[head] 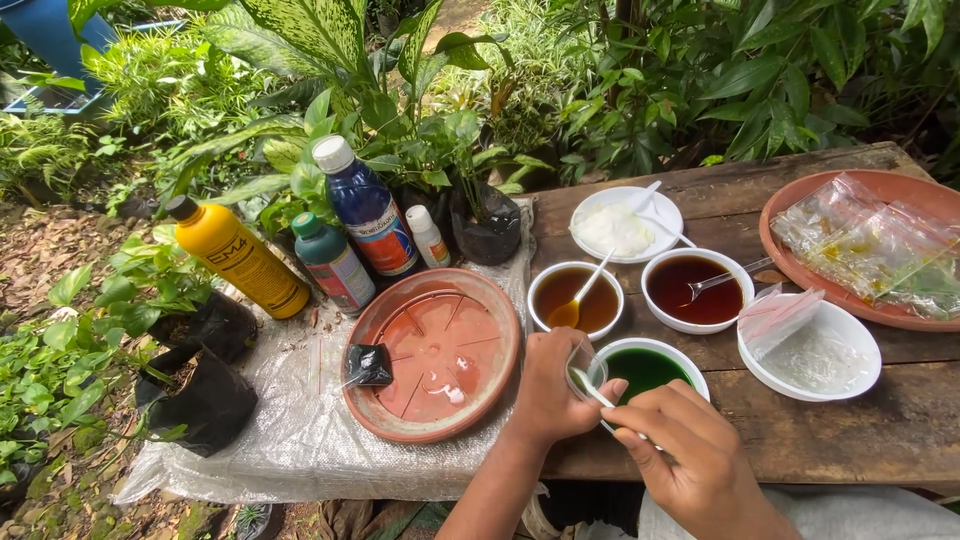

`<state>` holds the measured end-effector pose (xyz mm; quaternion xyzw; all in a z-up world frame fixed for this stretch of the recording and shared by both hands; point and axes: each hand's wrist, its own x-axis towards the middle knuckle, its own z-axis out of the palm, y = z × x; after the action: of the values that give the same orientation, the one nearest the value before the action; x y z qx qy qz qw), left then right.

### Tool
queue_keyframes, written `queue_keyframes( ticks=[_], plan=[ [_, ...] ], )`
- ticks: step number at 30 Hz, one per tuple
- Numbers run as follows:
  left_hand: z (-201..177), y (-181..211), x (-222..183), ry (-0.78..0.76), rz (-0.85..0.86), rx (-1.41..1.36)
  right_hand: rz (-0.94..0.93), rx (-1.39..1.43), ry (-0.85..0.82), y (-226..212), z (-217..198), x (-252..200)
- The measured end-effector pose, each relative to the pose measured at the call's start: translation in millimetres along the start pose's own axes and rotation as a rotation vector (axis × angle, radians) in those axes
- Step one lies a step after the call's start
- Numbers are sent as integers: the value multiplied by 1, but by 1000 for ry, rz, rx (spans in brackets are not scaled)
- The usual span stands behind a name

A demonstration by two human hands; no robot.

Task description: Stirring a green liquid in a bowl and preparing small plastic bags for filling

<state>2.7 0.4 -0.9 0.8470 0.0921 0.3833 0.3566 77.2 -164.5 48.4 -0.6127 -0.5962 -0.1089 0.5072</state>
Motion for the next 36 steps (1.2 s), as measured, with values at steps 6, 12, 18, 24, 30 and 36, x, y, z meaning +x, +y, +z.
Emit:
queue_keyframes(
  ticks=[6, 12, 18, 24, 30, 36],
  plan=[
    [0, -1, 1, 7, 14, 6, -17, -5, 19, 8, -9, -4],
    [0, 0, 3, 9, 47, 10, 353, 153, 184, 36, -29, -24],
    [-1, 2, 3, -11, -4, 12, 686, 445, 547, 87, -32, -56],
    [1, 3, 4, 8, 2, 2, 763, 409, 551, 102, -21, -77],
    [2, 4, 6, 27, -1, -21, 855, 233, 434, 90, -23, -72],
    [2, 5, 6, 46, 23, -36, 865, 243, 422, 86, -25, -68]
  ],
)
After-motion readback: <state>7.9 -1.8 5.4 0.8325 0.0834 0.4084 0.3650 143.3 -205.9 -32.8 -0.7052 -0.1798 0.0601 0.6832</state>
